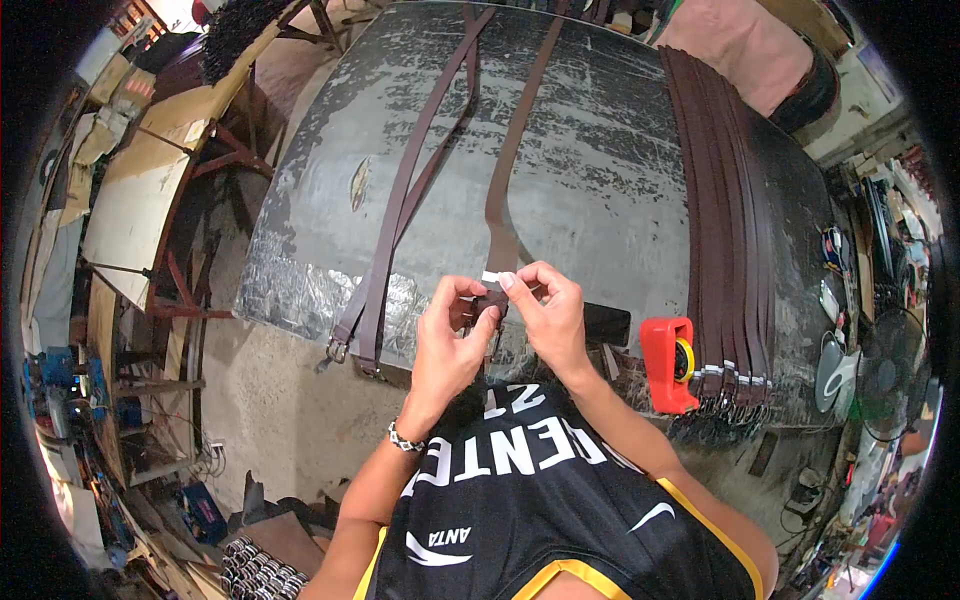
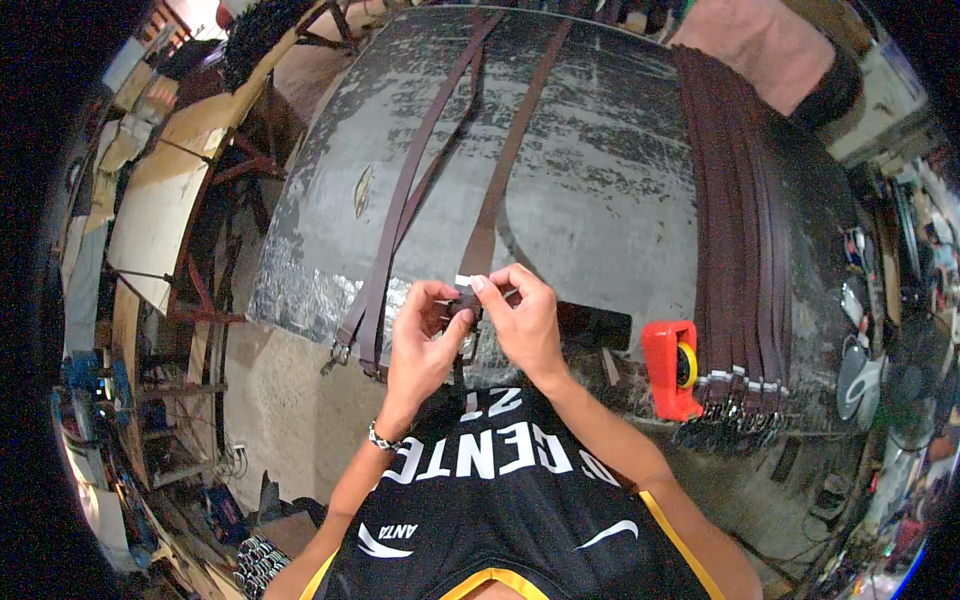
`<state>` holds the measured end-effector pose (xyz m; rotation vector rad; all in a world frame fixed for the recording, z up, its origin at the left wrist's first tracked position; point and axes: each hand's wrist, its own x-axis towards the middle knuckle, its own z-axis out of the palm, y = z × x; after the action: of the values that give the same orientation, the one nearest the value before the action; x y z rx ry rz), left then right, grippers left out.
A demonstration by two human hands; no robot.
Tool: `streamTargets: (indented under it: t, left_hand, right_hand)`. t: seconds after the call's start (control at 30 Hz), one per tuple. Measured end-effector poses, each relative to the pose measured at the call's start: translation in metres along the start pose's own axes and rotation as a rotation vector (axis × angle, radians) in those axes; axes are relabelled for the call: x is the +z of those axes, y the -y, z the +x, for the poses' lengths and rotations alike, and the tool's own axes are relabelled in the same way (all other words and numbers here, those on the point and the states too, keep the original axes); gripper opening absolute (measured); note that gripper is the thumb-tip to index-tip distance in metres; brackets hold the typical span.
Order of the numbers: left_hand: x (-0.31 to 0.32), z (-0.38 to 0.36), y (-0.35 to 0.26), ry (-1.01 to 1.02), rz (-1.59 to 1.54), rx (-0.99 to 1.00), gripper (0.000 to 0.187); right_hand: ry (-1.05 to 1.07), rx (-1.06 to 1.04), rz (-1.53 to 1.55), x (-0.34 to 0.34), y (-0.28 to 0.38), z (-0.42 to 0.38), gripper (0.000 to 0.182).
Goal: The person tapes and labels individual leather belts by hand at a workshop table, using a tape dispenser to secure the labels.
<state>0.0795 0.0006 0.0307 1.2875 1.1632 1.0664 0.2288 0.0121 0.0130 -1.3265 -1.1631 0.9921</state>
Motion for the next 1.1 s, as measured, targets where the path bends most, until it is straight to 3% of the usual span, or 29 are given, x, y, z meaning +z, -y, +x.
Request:
streamTargets:
  t: [0.13, 0.33, 0.57, 0.87, 1.1]
  left_hand:
    - [-0.013, 0.008, 0.018, 0.174, -0.123, 0.027, 0.016]
    - [-0.009, 0.006, 0.004, 0.026, -0.325, -0.052, 0.012]
    - [-0.01, 0.02, 0.004, -0.022, -0.224, -0.096, 0.016]
    - [-0.014, 0.027, -0.009, 0.097, -0.274, -0.122, 0.017]
    - [-0.019, 0.031, -0.016, 0.16, -0.101, -0.1, 0.017]
  right_hand:
    - [0.013, 0.023, 0.007, -0.002, 0.002, 0.002, 0.024]
    - [0.072, 0.012, 0.012, -0.007, 0.001, 0.005, 0.023]
    - [0.122, 0.035, 0.037, -0.011, 0.013, 0.005, 0.022]
    - [0.107, 0.01, -0.004, -0.013, 0.014, 0.005, 0.024]
    - [0.126, 0.002, -0.022, -0.017, 0.015, 0.004, 0.027]
